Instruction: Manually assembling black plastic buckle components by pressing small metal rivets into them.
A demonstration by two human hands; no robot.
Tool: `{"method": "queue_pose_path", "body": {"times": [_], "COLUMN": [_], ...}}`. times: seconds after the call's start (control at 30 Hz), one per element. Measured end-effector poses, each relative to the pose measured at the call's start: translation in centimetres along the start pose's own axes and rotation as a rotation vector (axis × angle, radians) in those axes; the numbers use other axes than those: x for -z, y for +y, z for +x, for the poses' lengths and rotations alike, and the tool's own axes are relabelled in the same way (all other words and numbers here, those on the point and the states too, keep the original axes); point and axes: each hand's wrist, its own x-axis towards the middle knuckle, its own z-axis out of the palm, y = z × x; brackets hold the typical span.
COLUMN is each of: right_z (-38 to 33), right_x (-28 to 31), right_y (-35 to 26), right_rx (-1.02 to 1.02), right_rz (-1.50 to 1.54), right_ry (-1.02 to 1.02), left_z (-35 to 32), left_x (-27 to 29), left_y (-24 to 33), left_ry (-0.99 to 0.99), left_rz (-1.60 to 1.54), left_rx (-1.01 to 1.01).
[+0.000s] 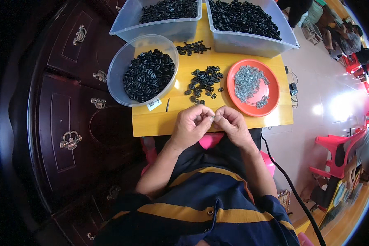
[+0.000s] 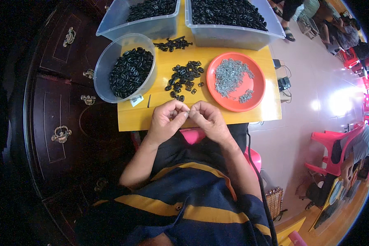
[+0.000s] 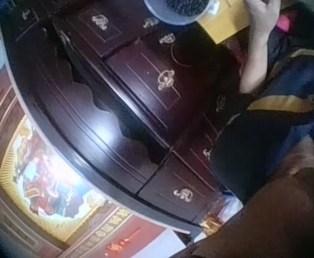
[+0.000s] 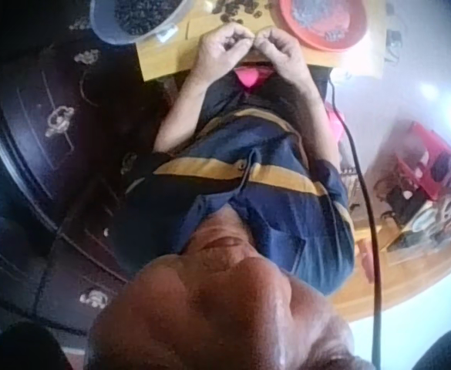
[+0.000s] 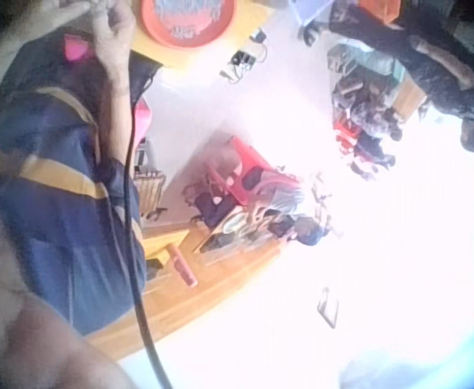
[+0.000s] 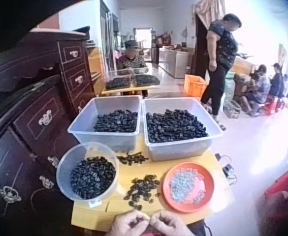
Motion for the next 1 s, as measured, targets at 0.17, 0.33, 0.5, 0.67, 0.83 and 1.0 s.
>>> {"method": "queue_pose_path", "body": {"times": [0.17, 0.33, 0.5, 0.67, 0.83, 1.0], "right_z": [0.1, 0.1, -0.1, -0.4, -0.4, -0.7], "right_x": [-0.2, 0.5, 0.5, -0.3, -0.7, -0.7], "right_y": [-0.7, -0.6, -0.7, -2.0, -2.9, -3.4], "right_rx": [-0.058, -0.056, 0.042, 0.22, 0.346, 0.389], "right_rz": [-0.072, -0.155, -0.365, -0.68, -0.798, -0.892], "right_ry": [0.009, 0.016, 0.051, 0.09, 0.081, 0.082], "left_z": [0.4, 0.4, 0.3, 0.1, 0.1, 0.1], "left_x": [-0.1, -0.4, -0.3, -0.3, -0.2, -0.2], "left_y": [0.7, 0.9, 0.6, -0.8, -1.2, -0.9], "left_ry": [0.092, 0.104, 0.079, 0.039, -0.01, -0.029], "left_rz": [0.143, 0.26, 0.247, 0.048, -0.192, -0.184], "left_rx": [-0.16, -0.201, -0.15, 0.043, 0.152, 0.167]}}
